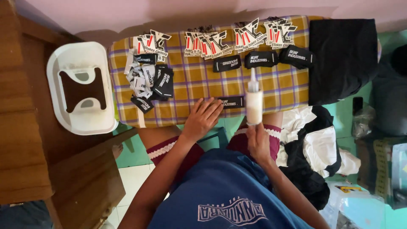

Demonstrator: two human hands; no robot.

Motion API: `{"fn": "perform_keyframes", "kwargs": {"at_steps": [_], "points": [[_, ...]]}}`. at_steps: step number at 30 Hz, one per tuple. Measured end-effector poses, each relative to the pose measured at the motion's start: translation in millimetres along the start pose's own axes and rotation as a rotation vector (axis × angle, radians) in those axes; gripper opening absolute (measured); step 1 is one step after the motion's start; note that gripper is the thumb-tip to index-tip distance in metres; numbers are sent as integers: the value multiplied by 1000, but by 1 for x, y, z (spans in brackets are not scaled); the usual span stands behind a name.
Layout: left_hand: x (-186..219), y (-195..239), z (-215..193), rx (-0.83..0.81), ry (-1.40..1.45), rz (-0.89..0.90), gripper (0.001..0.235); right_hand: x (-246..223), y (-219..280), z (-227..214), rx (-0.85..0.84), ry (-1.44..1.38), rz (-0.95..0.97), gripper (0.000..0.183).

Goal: The person applies glue from a syringe onto small black rectangular labels laid out on a plaid tablecloth. They handle each label individually, apply glue, and place it back on the table.

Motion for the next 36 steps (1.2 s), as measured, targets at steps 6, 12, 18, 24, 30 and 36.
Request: {"fn": "perform_keyframes", "kwargs": {"at_steps": [6,12,18,24,30,36], "points": [[0,2,2,33,-22,1,33,-9,2,23,-72,-131,-108,28],[-1,-3,-8,27,32,-5,30,0,-8,69,-245,-655,143,18],[0,-6,-10,0,58,-2,31,17,-9,28,-95,-588,110,26],[2,-1,-2,27,35,-10,30,42,8,13,-3,-216,-117,29],[2,2,-1,2,50,-6,28,-37,4,64,-318,-593,191,28],[4,2,0,19,21,-10,32,44,4,71,-212,-799,345,33]]}}
Point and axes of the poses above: each hand's wrist, its own y-axis away from the middle knuckle, its own z-axis out of the palm, x = y × z, the point moved 6 cm from there along -y, towards the middle knuckle, and after that the axes turned 13 degrees about -y, right-handed, at the moved point
